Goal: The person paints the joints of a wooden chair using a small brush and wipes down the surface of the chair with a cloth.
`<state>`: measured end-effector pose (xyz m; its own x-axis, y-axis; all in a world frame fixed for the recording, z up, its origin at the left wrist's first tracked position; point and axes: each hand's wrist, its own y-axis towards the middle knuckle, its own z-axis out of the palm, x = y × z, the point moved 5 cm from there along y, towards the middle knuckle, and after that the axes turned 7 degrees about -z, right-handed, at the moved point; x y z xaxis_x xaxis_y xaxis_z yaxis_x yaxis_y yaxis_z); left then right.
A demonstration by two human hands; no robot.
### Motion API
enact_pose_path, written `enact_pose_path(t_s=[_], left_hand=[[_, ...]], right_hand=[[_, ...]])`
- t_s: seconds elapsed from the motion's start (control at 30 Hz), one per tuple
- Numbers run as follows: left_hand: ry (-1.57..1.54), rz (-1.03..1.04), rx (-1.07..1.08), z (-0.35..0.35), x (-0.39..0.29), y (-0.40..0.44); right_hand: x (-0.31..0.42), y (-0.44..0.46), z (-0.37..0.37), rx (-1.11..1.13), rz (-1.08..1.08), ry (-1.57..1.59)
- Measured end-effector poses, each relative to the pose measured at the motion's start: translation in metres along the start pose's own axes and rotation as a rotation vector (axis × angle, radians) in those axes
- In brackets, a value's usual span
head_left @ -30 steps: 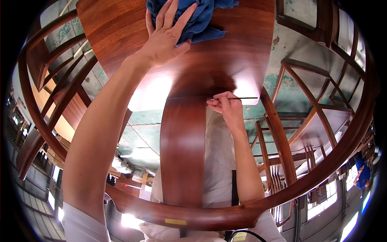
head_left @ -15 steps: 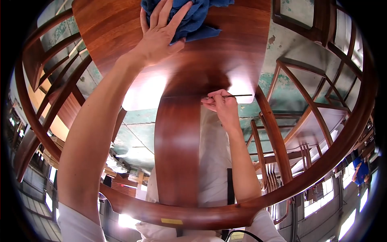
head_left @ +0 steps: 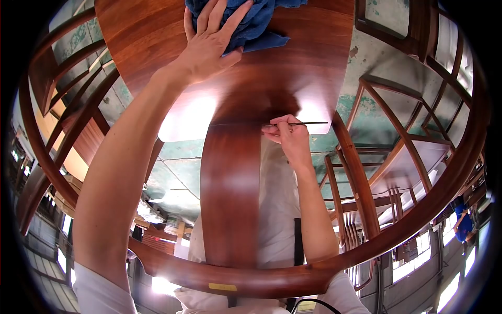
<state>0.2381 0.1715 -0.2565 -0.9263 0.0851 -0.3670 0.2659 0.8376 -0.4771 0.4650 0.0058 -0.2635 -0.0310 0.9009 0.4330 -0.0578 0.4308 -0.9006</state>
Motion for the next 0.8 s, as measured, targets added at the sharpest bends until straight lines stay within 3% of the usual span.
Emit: enact_pose_path(t_s=[0.8], left_hand=[[-0.022, 0.004, -0.018, -0.0018, 0.0000, -0.0013]], right_hand=[[-0.0016, -0.0084, -0.0019, 0.019, 0.017, 0.077]])
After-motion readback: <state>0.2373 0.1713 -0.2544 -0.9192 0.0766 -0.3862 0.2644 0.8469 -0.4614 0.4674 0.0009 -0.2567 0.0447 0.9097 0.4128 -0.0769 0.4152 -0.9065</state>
